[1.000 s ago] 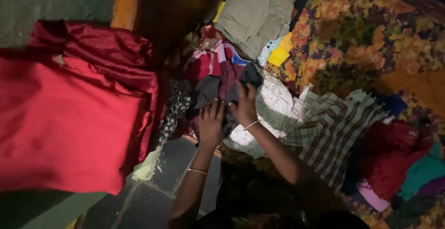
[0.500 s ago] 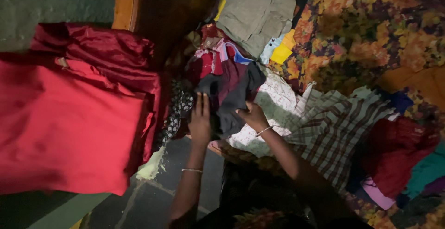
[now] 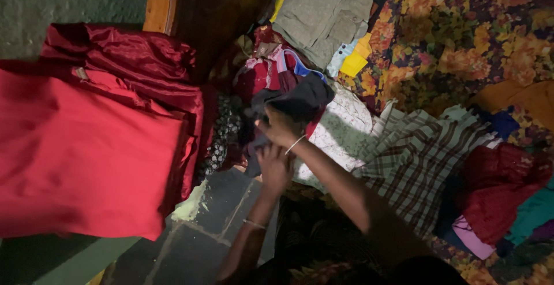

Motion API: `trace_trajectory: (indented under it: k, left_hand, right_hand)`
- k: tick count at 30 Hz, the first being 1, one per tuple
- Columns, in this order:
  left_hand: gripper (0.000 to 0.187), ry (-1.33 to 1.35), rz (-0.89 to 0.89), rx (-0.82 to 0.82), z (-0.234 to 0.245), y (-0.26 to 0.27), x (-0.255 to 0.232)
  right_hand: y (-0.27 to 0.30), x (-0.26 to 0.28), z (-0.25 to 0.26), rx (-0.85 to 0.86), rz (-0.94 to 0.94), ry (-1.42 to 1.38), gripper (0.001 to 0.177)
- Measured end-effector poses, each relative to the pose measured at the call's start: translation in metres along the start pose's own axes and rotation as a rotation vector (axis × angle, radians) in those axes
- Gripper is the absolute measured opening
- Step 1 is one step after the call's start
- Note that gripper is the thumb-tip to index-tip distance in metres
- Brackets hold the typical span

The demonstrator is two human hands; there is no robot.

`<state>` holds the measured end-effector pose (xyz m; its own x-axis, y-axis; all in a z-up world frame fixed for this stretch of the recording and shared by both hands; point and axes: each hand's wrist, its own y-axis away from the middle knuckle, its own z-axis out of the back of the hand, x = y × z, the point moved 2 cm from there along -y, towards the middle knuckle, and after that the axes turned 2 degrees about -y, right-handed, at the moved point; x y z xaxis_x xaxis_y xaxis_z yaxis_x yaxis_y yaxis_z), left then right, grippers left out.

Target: The person sorts various pieces of colorful clothing on a bed by picking them up and moving them into different piles.

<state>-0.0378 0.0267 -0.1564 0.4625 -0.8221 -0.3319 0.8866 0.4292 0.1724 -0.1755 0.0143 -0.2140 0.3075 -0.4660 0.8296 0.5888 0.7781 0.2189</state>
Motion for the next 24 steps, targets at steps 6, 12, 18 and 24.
trace_trajectory:
  k: [6,12,18,24]
  left_hand:
    - [0.077,0.118,0.254,0.257,0.02,-0.055,0.049]
    - [0.082,0.08,0.167,0.183,0.016,-0.06,0.052]
    - [0.08,0.025,0.16,0.123,0.007,-0.041,0.045]
    - [0.075,-0.023,0.13,0.108,-0.008,-0.009,0.024]
  right_hand:
    - [0.052,-0.003,0.029,-0.417,0.152,-0.382,0.043]
    - [0.187,-0.163,0.082,-0.772,-0.168,0.251,0.055]
    - [0.338,-0.206,0.121,-0.639,-0.578,0.544,0.066]
    - [0.366,-0.182,0.098,-0.466,-0.594,0.475,0.078]
